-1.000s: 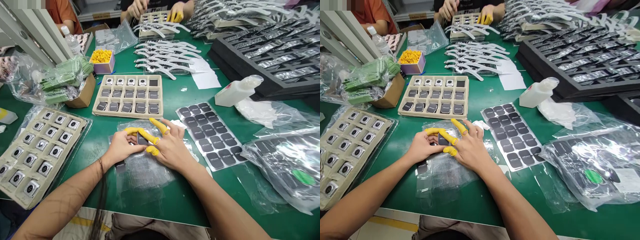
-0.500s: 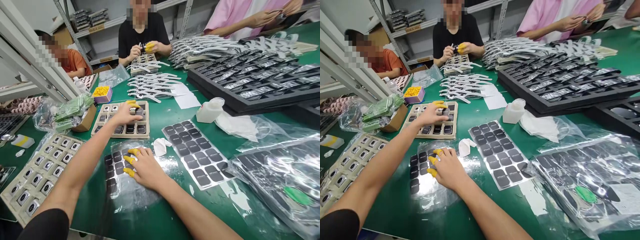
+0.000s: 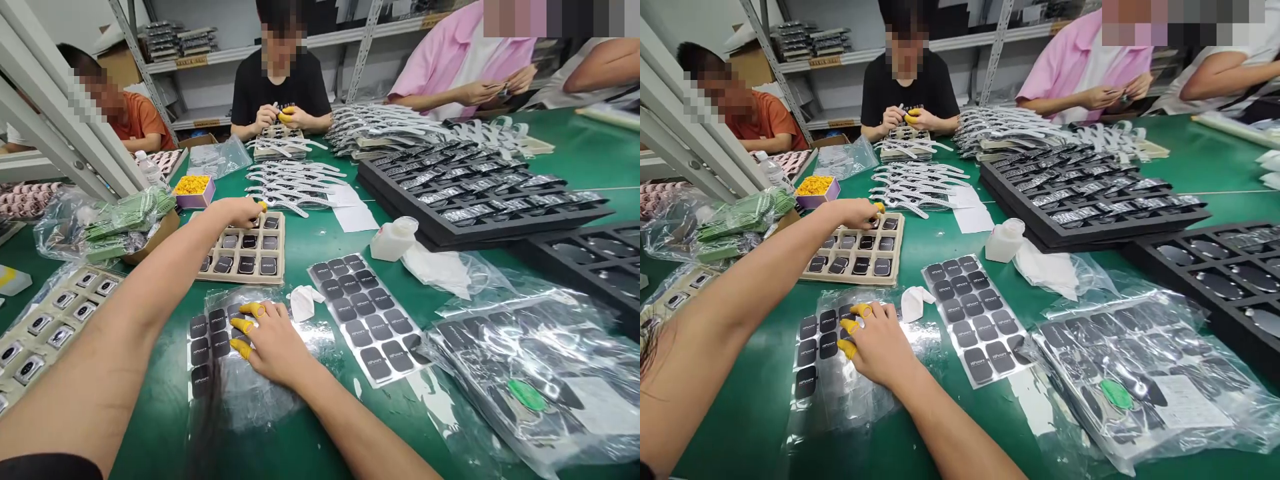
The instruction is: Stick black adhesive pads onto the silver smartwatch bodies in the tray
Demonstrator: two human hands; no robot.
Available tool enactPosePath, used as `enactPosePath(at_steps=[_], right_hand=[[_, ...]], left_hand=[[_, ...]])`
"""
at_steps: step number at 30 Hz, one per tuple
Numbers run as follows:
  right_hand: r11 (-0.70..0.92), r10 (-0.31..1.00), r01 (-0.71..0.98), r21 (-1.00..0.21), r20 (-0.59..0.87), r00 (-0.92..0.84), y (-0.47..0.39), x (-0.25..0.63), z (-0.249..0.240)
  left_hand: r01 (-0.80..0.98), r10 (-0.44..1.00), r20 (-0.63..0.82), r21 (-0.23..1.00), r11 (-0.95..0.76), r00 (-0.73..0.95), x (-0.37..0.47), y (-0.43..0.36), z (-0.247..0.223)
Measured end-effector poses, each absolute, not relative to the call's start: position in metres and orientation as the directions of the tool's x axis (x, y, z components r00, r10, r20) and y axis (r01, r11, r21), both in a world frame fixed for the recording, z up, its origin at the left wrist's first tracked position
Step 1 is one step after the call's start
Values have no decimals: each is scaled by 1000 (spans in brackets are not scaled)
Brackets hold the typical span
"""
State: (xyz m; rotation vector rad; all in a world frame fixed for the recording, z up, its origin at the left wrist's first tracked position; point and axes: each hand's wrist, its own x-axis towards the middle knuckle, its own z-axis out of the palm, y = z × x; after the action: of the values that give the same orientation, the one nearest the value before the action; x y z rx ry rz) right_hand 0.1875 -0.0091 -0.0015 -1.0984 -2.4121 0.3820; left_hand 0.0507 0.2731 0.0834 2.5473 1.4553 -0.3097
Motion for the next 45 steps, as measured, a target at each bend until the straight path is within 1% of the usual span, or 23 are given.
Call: enactPosePath(at_steps=[3, 6, 7, 8, 10, 11, 13, 15, 20, 22, 24, 26, 28, 29, 31, 32, 34, 36, 38, 40, 41, 43, 45], right_hand=[[654, 754, 632, -415, 303, -582, -11, 186, -3], [642, 765, 581, -500, 471, -439, -10, 186, -5], [627, 769, 557, -545, 550, -326, -9, 187, -5], [613, 764, 528, -588, 612, -206, -7, 189, -5], [618, 744, 460, -637, 663, -82, -2, 193, -5], [637, 741, 426, -643, 662, -109, 1, 195, -5], [678, 731, 356, -643, 639, -239, 4, 196, -6], [692, 722, 307, -654, 611, -325, 5, 196, -8], [627, 776, 211, -750, 579, -249, -1, 193, 1], [542, 838, 156, -825, 518, -172, -4, 197, 10], [390, 915, 110, -914, 372, -156, -5, 204, 17], [239, 950, 222, -945, 180, -254, -5, 212, 21], [207, 949, 493, -845, 50, -312, -3, 219, 20], [204, 962, 620, -758, 38, -270, -1, 222, 18], [138, 989, 788, -600, 123, -79, 5, 231, 12], [81, 985, 833, -547, 169, 15, 9, 236, 8], [-22, 978, 872, -489, 169, 119, 16, 250, 2], [-90, 980, 867, -490, 112, 165, 21, 263, 0], [-135, 947, 846, -516, 184, 263, 22, 271, 2], [-88, 832, 850, -519, 431, 349, 18, 268, 6], [-3, 772, 862, -507, 546, 324, 14, 262, 8], [281, 739, 841, -463, 663, 119, 5, 243, 10], [560, 748, 708, -431, 631, -208, -3, 222, 8]], left_hand=[[896, 873, -200, 110, -431, 445, 48, 247, 80], [895, 920, -16, 241, -376, 391, 37, 187, 74], [840, 946, 112, 437, -322, 304, 33, 160, 71], [714, 957, 178, 638, -290, 230, 28, 132, 67], [381, 980, 80, 913, -146, 184, 19, 79, 56], [250, 977, -27, 968, -28, 213, 15, 56, 50], [88, 934, -180, 983, 161, 310, 8, 24, 40], [24, 871, -274, 957, 290, 407, 5, 9, 33], [-26, 768, -394, 882, 470, 504, 8, 5, 28], [-51, 781, -416, 869, 493, 465, 9, 7, 27], [-95, 851, -398, 887, 453, 342, 10, 9, 25], [-123, 914, -359, 915, 385, 191, 11, 11, 21], [-126, 938, -322, 933, 337, 130, 11, 13, 19], [-127, 941, -308, 937, 325, 137, 11, 13, 19], [-128, 939, -291, 940, 316, 180, 11, 12, 19], [-122, 936, -290, 940, 317, 200, 12, 11, 19], [-95, 928, -301, 940, 327, 218, 13, 9, 19], [-59, 922, -311, 941, 333, 232, 14, 7, 17], [-28, 919, -304, 947, 321, 252, 15, 7, 14], [-7, 919, -287, 954, 300, 272, 15, 7, 9], [8, 919, -277, 958, 287, 282, 16, 6, 7], [41, 918, -253, 967, 253, 306, 16, 6, 4], [48, 914, -221, 975, 218, 340, 16, 5, 1]])
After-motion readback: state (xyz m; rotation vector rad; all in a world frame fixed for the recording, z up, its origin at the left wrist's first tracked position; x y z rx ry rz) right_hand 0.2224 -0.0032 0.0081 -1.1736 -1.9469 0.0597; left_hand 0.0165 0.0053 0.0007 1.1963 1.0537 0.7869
